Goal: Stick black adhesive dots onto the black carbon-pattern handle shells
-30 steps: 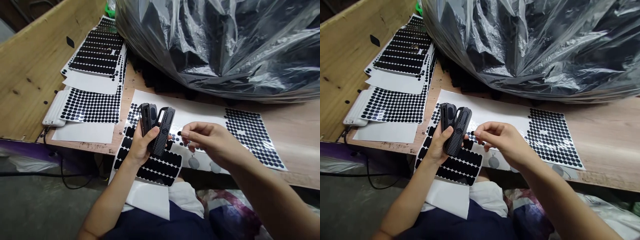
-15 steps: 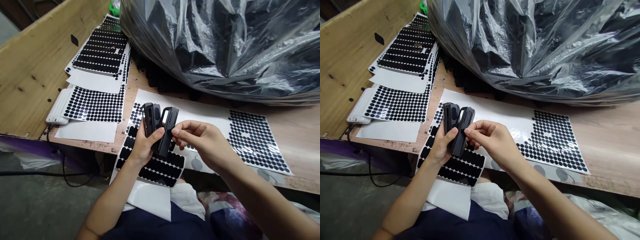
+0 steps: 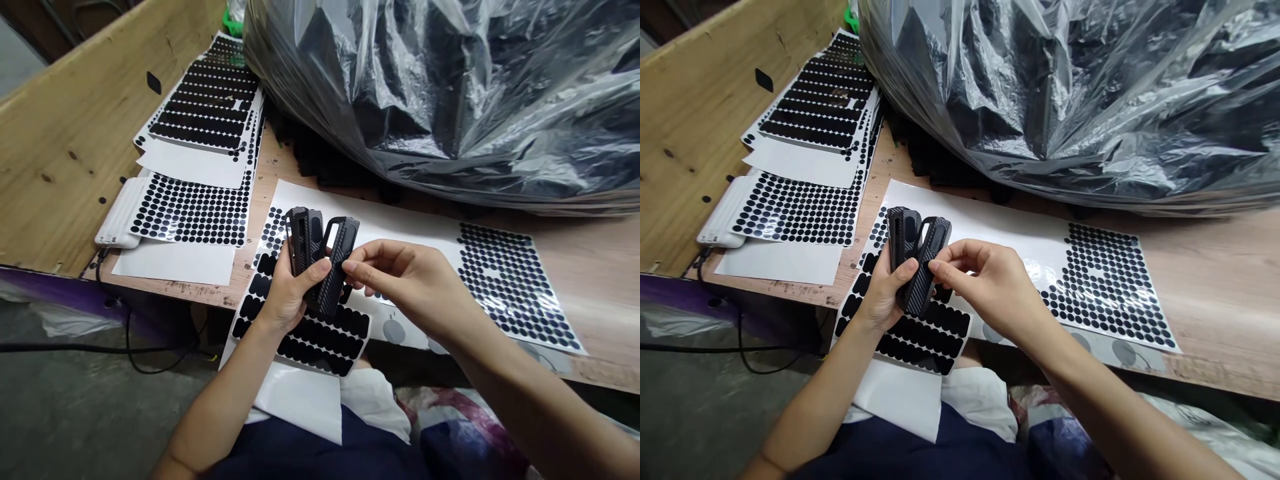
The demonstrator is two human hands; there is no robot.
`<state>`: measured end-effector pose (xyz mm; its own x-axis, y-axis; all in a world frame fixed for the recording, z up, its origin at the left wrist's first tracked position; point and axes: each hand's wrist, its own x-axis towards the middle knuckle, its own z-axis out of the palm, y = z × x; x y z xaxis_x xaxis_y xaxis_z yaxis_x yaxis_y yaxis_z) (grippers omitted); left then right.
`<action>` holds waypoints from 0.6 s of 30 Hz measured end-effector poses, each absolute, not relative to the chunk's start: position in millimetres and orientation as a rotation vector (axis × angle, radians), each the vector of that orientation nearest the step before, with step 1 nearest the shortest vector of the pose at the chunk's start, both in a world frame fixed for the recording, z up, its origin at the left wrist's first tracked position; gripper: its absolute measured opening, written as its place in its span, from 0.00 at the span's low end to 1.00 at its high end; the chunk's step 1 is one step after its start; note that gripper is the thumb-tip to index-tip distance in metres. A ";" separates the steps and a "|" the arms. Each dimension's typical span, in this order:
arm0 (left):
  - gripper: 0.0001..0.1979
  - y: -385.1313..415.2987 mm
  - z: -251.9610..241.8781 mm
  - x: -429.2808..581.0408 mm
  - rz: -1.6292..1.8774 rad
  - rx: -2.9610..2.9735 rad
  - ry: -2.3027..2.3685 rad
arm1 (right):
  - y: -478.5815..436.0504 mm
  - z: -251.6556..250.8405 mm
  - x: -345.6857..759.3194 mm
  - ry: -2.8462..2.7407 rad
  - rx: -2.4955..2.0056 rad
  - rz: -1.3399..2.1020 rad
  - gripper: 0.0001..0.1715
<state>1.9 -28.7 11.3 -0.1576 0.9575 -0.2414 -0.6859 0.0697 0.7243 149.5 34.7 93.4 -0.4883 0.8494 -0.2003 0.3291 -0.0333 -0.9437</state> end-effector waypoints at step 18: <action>0.30 -25.6 17.5 1.8 1.470 0.446 0.822 | 40.7 43.8 184.2 -2.297 -1.242 0.909 0.12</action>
